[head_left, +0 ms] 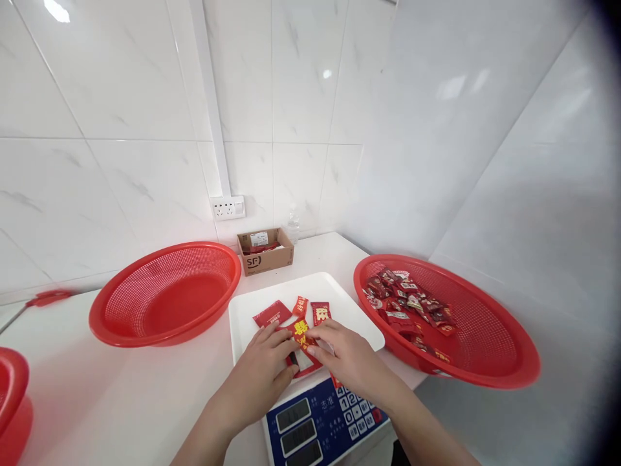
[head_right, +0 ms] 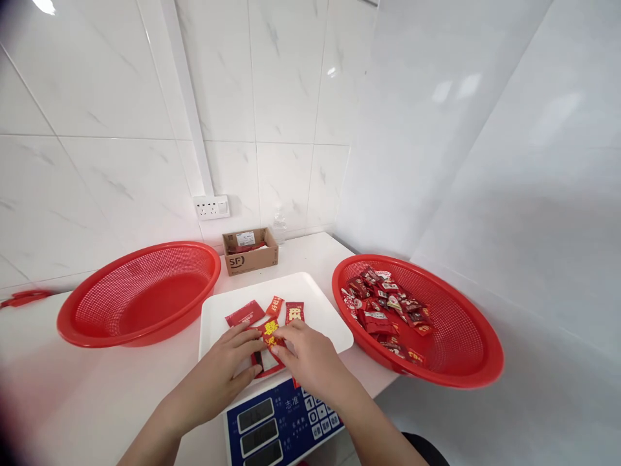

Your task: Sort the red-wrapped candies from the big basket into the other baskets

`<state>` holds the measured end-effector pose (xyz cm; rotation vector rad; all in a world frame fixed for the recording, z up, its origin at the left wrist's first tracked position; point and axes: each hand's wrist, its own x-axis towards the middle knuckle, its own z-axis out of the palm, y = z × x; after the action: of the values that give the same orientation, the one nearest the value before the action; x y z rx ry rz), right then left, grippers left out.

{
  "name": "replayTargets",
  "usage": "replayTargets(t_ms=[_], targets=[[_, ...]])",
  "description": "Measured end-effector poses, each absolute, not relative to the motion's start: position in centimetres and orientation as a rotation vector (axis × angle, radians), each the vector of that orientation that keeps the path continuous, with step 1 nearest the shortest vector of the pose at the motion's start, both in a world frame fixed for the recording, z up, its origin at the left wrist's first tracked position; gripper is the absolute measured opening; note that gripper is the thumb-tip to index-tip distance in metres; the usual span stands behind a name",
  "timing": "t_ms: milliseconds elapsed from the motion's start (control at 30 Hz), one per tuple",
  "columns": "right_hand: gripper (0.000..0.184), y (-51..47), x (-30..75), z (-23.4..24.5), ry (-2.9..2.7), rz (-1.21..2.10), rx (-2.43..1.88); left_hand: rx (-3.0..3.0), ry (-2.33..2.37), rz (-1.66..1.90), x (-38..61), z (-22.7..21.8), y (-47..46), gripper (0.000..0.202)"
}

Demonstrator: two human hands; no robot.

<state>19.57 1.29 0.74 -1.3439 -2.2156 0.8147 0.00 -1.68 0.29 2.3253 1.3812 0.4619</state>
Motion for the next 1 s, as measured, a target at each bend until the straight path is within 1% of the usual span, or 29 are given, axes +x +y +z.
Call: replayTargets(t_ms=[100, 167, 300, 500, 633, 833, 1000], targets=[[0.025, 1.2, 19.2, 0.6, -2.318, 0.82, -1.36, 2.357, 1.339, 0.495, 0.0, 0.9, -2.1, 0.027], [0.025, 1.2, 18.9, 0.5, -2.341, 0.8, -1.378, 2.356, 1.344, 0.504, -0.1, 1.1, -2.1, 0.027], [0.026, 1.6, 18.9, 0.7, -2.35, 0.725, -1.411, 2.328, 1.421, 0.437, 0.0, 0.7, -1.8, 0.032], [0.032, 5.1, 18.8, 1.2, -2.34, 0.583, -1.368, 2.223, 1.552, 0.33, 0.0, 0.1, -1.5, 0.042], [0.031, 7.2, 18.4, 0.7, -2.404, 0.486, -1.487, 2.217, 1.545, 0.331, -0.2, 0.1, -1.4, 0.041], [0.025, 7.5, 18.8, 0.7, -2.433, 0.513, -1.471, 2.209, 1.546, 0.291, -0.3, 0.1, -1.4, 0.044], [0.035, 7.2, 20.8, 1.4, -2.271, 0.384, -1.715, 2.213, 1.541, 0.326, -0.3, 0.1, -1.4, 0.044]])
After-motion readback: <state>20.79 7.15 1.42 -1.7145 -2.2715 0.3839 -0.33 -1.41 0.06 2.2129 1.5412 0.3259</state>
